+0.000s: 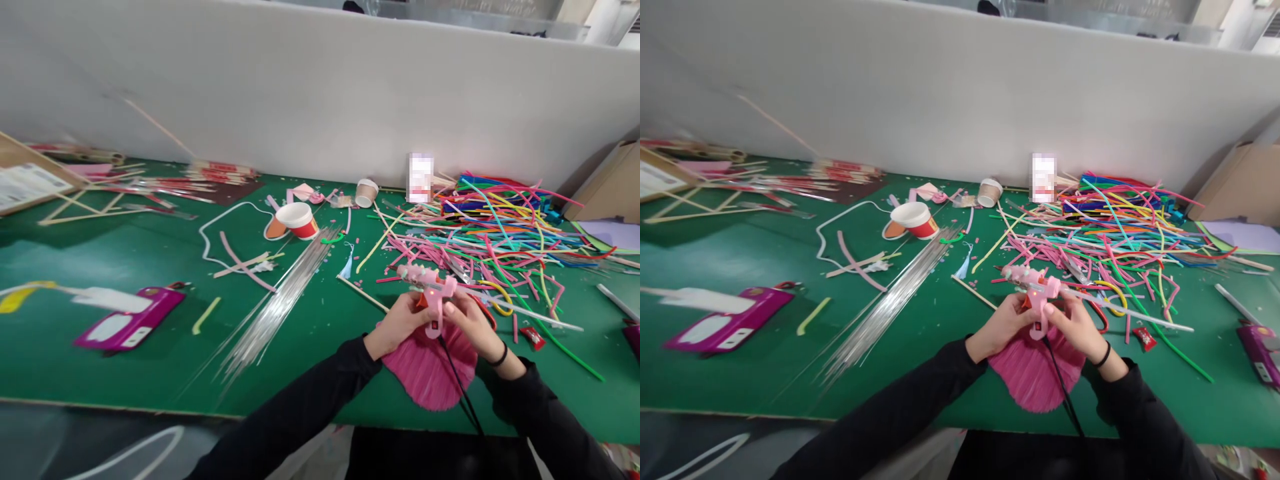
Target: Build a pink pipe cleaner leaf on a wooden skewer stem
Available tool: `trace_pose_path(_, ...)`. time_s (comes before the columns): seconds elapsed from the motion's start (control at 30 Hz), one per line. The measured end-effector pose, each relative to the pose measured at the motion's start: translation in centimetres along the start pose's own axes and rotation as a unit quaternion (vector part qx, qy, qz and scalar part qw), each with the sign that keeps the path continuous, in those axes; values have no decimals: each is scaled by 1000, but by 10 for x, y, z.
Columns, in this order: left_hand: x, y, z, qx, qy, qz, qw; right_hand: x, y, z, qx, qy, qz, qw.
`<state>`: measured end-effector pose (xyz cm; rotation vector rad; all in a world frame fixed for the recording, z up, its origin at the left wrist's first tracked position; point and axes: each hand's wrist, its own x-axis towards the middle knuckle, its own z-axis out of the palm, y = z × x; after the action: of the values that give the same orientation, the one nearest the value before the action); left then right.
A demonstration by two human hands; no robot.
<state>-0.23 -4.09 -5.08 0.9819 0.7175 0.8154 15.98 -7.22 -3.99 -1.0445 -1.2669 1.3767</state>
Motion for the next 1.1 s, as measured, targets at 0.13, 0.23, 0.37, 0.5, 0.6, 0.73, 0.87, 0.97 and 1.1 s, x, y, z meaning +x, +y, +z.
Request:
trace_pose_path(0.13, 0, -4, 1, 64, -30, -1, 997, -4, -2, 8, -7, 4, 35, 999)
trace_pose_path(0.23, 1, -5, 0, 95, -48, 15, 994, -3, -1, 6, -14, 40, 35, 998)
trace_pose_path(0.37, -1, 5, -5, 230, -92, 72, 966, 0, -2, -2, 16, 106, 13, 994)
trace_pose_path(0.5, -1, 27, -24, 469, -129, 177, 855, 3, -10, -13, 115, 143, 13, 983)
trace_pose_path(0.6, 4, 38, -46, 667, -69, 201, 715, 5, -18, -19, 143, 191, 15, 971)
trace_pose_path(0.73, 13, 42, -66, 764, -7, 125, 633, 6, -21, -23, 109, 207, 26, 972)
trace_pose_path(0.87, 16, 43, -71, 788, 9, 90, 610, 8, -18, -25, 68, 212, 46, 974)
trace_pose_path(0.97, 15, 45, -76, 772, 8, 102, 627, 8, -17, -26, 57, 205, 69, 975)
trace_pose_path(1.1, 18, 48, -87, 727, 51, 108, 676, 6, -19, -27, 25, 184, 70, 980)
